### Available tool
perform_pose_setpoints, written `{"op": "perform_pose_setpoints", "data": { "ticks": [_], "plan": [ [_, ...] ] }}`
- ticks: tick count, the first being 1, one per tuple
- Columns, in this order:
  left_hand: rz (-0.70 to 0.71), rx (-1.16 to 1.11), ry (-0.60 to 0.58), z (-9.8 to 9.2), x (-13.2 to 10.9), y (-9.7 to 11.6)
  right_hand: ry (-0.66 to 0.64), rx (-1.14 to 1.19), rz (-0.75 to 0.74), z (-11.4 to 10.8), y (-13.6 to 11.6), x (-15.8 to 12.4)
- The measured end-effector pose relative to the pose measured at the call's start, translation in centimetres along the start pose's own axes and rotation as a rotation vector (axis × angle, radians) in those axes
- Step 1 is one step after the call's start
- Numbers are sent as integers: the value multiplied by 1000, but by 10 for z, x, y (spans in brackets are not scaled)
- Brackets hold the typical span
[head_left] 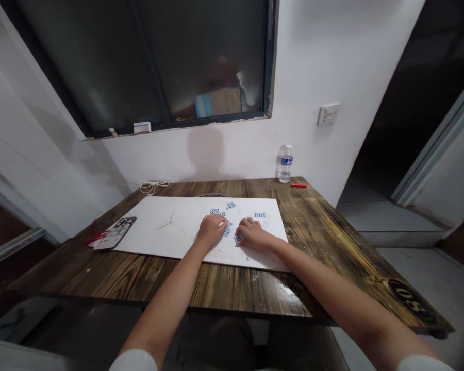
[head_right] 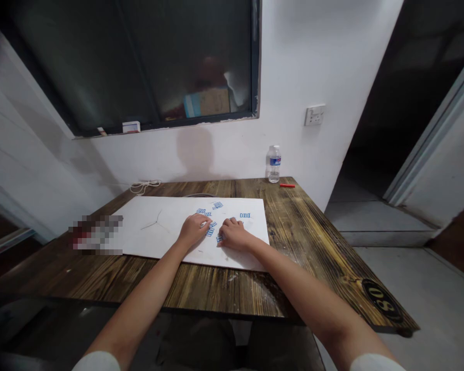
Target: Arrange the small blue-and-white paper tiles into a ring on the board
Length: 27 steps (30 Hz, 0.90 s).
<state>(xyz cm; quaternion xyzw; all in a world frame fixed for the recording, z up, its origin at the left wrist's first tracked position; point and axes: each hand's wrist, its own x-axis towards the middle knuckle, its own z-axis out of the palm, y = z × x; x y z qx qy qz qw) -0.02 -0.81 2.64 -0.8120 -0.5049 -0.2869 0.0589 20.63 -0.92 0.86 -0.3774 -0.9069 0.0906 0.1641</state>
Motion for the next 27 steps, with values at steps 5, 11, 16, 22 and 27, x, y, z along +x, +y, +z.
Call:
{"op": "perform_pose_setpoints", "data": {
  "ticks": [5,11,16,22,27],
  "plan": [
    [-4,-22,19,0,0,0,-19,20,70,4,-1,2],
    [7,-3,17,-1,0,1,35,98,86,3,-1,5],
    [11,-66,3,1,1,-1,85,191,35,3,0,6],
    [65,-167,-56,-4,2,3,175,429,26,3,9,9],
    [158,-295,-93,-10,2,11,308,647,200,-2,16,12]
  ]
}}
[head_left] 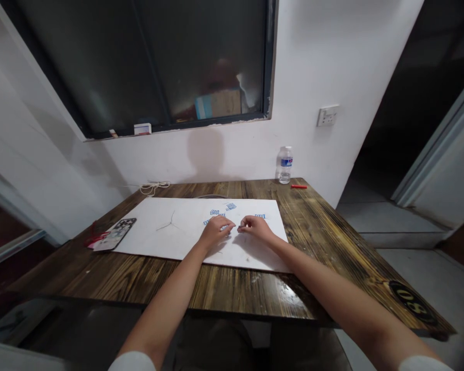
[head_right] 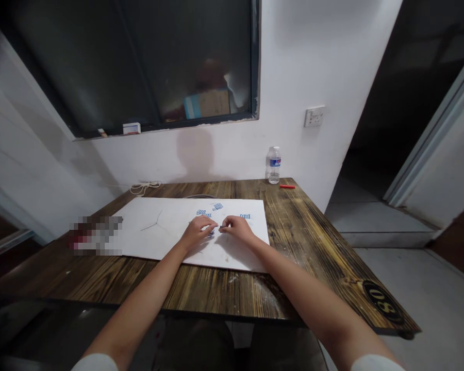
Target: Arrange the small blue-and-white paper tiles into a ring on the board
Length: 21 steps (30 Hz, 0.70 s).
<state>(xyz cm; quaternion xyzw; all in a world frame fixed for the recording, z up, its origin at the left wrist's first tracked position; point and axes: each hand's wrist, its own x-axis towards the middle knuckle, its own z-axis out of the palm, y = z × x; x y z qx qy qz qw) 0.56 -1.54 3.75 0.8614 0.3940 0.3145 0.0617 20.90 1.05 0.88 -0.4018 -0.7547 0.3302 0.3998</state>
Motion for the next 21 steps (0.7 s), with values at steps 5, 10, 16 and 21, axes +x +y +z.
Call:
{"op": "perform_pose_setpoints", "data": {
  "ticks": [5,10,16,21],
  "plan": [
    [31,-32,-59,-1,-1,2,72,94,86,-1,2,1],
    [61,29,-46,4,-2,1,-1,131,103,6,3,1],
    [-29,-17,3,7,-2,-2,-28,227,89,5,-1,-1],
    [-121,-136,50,7,-3,-3,-21,253,87,1,-6,-3]
  ]
}}
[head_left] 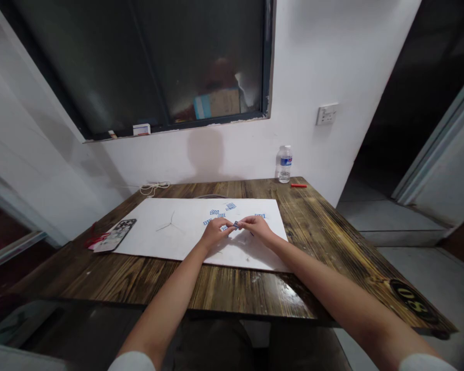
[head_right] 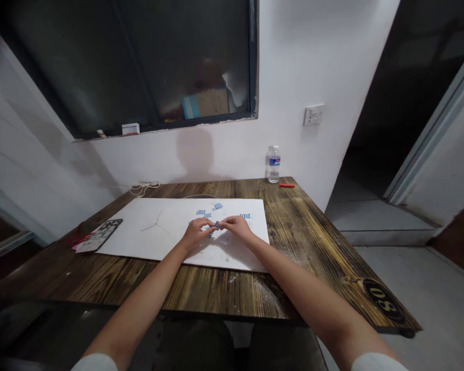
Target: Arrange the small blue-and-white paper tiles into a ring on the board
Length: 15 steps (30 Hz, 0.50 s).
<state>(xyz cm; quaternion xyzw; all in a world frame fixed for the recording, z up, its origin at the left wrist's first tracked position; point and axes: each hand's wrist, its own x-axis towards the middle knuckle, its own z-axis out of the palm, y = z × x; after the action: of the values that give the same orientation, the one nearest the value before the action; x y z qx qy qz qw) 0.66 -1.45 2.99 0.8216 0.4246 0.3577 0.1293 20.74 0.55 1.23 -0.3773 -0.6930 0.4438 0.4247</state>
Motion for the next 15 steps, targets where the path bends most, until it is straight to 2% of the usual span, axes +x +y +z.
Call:
{"op": "perform_pose_setpoints", "data": {
  "ticks": [4,6,9,12,15],
  "plan": [
    [-103,-110,52,2,1,-4,-3,-206,-86,0,3,2],
    [-153,-136,113,3,2,-7,-7,-387,-199,1,7,1],
    [-226,-172,208,4,3,-13,-87,-591,-357,5,9,-4],
    [-308,-269,263,4,4,-17,-194,-740,-371,8,6,-10],
    [-386,-332,318,4,5,-18,-238,-844,-354,8,0,-13]
  ]
}}
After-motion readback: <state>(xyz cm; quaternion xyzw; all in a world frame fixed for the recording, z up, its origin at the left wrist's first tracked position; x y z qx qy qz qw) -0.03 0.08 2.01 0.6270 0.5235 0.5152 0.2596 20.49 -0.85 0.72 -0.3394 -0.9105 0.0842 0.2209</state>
